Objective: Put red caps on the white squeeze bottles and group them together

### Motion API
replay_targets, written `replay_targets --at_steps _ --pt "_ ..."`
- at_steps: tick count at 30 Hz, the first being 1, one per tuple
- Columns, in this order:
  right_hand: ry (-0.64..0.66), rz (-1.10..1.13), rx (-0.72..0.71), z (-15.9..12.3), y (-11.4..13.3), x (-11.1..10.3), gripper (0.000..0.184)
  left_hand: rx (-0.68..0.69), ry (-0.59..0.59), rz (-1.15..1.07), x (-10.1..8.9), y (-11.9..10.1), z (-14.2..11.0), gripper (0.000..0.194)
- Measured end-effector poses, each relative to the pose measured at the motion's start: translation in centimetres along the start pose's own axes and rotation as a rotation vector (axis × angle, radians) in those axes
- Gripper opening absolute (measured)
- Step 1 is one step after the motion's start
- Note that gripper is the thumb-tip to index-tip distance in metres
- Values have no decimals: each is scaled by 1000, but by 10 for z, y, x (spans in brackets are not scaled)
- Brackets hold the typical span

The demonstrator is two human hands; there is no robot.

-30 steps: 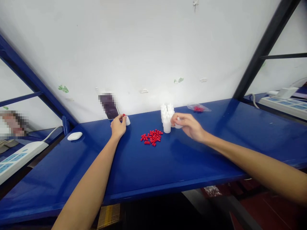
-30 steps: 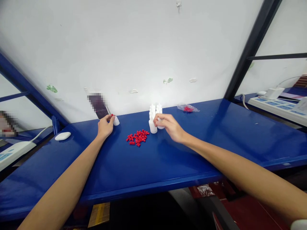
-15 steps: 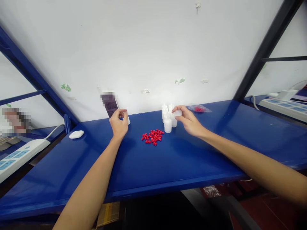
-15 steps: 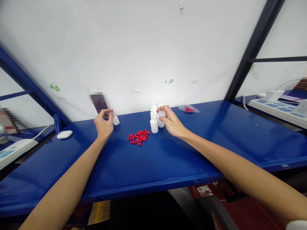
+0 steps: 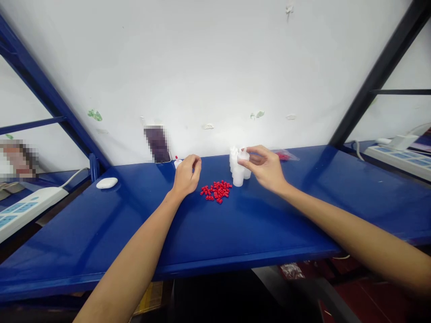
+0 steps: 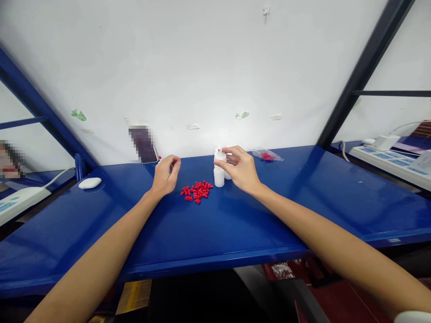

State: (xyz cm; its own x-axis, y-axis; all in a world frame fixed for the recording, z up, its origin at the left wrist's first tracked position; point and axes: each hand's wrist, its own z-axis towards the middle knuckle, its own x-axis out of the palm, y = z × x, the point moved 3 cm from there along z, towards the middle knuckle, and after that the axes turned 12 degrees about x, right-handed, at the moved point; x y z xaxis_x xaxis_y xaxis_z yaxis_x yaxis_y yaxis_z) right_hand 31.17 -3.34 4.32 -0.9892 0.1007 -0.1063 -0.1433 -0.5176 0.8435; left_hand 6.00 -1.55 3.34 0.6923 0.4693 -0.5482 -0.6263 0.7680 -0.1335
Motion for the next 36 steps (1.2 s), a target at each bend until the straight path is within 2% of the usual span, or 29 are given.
replay_targets --at_steps 4,8,13,16,19,24,30,33,36 --pt "-18 -182 -99 -4 -2 4 32 18 36 20 -1 -2 0 13" --pt "7 -261 -154 -5 -4 6 31 18 84 11 2 -3 0 15" --pt "28 -260 -94 -5 -4 7 31 -4 125 -18 4 -3 -1 31" --pt "22 -246 -67 -5 -5 7 33 -13 152 -20 5 -4 -1 34" --pt "31 -249 -59 -6 -8 8 34 -8 172 -22 6 -5 -1 27" --pt "59 -273 -82 -9 -8 9 32 17 152 -28 8 -4 -2 5" --pt "47 -416 -142 -13 0 8 23 11 170 -14 11 -2 -4 5" --pt "73 -372 -112 -15 1 6 18 7 174 -15 10 -1 -4 6" --pt "181 -227 -34 -18 0 5 14 1 185 -25 10 -1 -4 7"
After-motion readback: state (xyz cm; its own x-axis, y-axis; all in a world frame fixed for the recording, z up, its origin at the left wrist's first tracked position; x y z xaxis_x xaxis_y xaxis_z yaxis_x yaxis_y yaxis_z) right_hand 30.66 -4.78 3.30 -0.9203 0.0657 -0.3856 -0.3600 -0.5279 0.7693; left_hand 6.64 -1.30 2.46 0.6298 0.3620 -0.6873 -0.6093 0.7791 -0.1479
